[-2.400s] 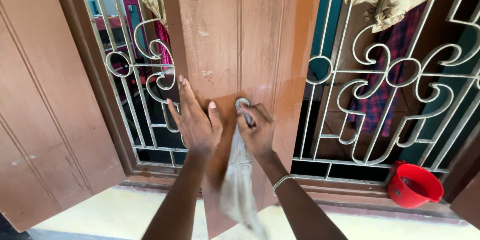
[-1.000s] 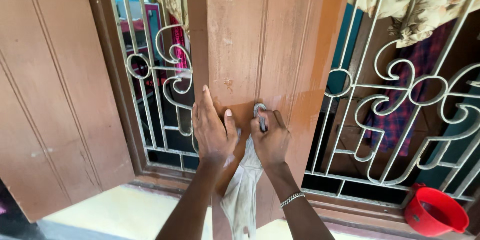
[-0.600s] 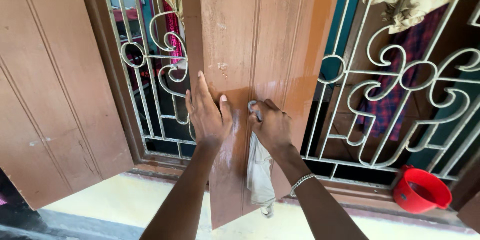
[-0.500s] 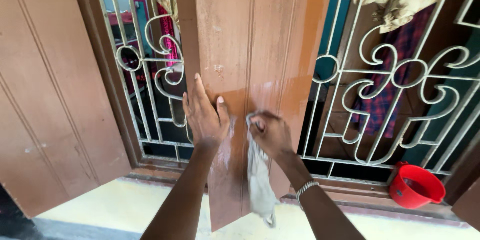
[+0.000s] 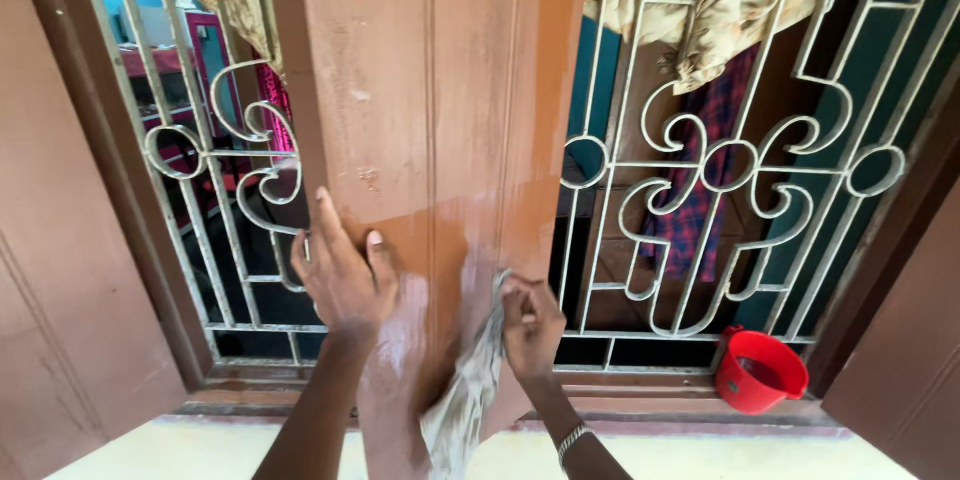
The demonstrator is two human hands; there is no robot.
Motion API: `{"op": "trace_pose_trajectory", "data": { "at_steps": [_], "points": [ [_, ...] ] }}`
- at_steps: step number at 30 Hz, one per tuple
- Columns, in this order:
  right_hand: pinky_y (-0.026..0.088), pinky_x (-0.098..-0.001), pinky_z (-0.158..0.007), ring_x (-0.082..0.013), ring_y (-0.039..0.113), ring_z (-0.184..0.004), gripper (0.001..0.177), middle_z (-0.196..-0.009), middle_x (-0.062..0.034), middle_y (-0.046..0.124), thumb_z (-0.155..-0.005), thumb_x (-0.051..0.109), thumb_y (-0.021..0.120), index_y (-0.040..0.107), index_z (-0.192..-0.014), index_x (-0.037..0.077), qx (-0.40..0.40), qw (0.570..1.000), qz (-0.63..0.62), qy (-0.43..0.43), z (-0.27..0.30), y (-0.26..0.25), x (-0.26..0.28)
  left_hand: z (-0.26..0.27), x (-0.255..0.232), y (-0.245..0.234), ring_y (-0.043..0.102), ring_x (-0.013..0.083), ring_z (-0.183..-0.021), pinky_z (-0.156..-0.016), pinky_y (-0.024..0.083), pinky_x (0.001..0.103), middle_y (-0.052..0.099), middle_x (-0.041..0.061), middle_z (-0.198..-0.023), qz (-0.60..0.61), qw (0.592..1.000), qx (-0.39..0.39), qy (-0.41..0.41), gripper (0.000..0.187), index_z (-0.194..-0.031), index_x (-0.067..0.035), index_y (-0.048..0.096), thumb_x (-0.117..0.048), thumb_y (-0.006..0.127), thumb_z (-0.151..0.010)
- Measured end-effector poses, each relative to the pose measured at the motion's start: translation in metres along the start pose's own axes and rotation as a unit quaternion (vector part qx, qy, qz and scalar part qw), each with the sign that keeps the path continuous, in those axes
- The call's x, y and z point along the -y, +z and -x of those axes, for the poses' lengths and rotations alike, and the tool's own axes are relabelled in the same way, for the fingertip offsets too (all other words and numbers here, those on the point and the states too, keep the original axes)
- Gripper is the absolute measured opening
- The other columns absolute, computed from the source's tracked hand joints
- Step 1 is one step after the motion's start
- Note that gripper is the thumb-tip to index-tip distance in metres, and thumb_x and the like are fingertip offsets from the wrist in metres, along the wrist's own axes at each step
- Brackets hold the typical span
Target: The person wipes down wooden window shutters using a cloth dipped into a red bucket of liquid.
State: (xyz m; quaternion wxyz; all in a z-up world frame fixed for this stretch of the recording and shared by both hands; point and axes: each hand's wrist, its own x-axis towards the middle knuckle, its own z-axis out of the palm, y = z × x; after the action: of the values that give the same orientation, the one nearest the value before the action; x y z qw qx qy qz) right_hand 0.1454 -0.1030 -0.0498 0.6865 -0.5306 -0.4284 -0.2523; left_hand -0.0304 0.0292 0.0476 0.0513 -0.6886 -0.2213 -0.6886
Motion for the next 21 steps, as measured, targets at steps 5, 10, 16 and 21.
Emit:
{"op": "trace_pose_trajectory", "data": {
  "at_steps": [5,10,16,21],
  "points": [
    [0.028,-0.0256,-0.053,-0.0085,0.036,-0.058,0.011,-0.071,-0.0003,0.046,-0.106,0.013,0.065,0.072,-0.106,0.004,-0.140,0.987,-0.067,0.038,-0.069,-0.003,-0.035,-0.002,0.001,0.001,0.053,0.0478,-0.132,-0.111,0.038,0.056,0.050,0.034,-0.148,0.031,1.000,-0.002,-0.001,0.073,-0.159,0.009,0.027,-0.022,0.056,-0.099],
    [0.048,-0.0305,-0.090,-0.0163,0.059,-0.101,0.008,-0.111,-0.0052,0.060,-0.102,0.012,0.065,0.066,-0.105,0.004,-0.309,0.943,-0.081,0.089,-0.136,0.009,-0.077,-0.002,-0.004,0.002,0.052,0.0488,-0.131,-0.109,0.039,0.056,0.051,0.033,-0.146,0.009,0.999,0.008,-0.034,0.073,-0.159,0.008,0.028,-0.021,0.056,-0.099],
    [0.051,-0.0390,-0.093,-0.0313,0.064,-0.103,0.017,-0.110,-0.0153,0.062,-0.102,0.010,0.062,0.066,-0.115,0.000,-0.178,0.983,0.042,-0.029,-0.148,0.032,-0.081,0.000,-0.003,0.007,0.055,0.0469,-0.124,-0.106,0.040,0.055,0.053,0.031,-0.142,-0.040,0.998,0.005,-0.044,0.076,-0.160,0.007,0.026,-0.022,0.056,-0.097],
    [0.053,-0.0405,-0.084,-0.0378,0.066,-0.096,0.018,-0.107,-0.0197,0.064,-0.102,0.007,0.062,0.066,-0.118,0.001,-0.094,0.987,0.070,-0.110,-0.126,-0.004,-0.089,0.005,-0.003,0.012,0.056,0.0469,-0.119,-0.101,0.042,0.055,0.054,0.030,-0.138,-0.079,0.995,-0.003,-0.067,0.077,-0.161,0.007,0.027,-0.024,0.057,-0.096]
  ]
}}
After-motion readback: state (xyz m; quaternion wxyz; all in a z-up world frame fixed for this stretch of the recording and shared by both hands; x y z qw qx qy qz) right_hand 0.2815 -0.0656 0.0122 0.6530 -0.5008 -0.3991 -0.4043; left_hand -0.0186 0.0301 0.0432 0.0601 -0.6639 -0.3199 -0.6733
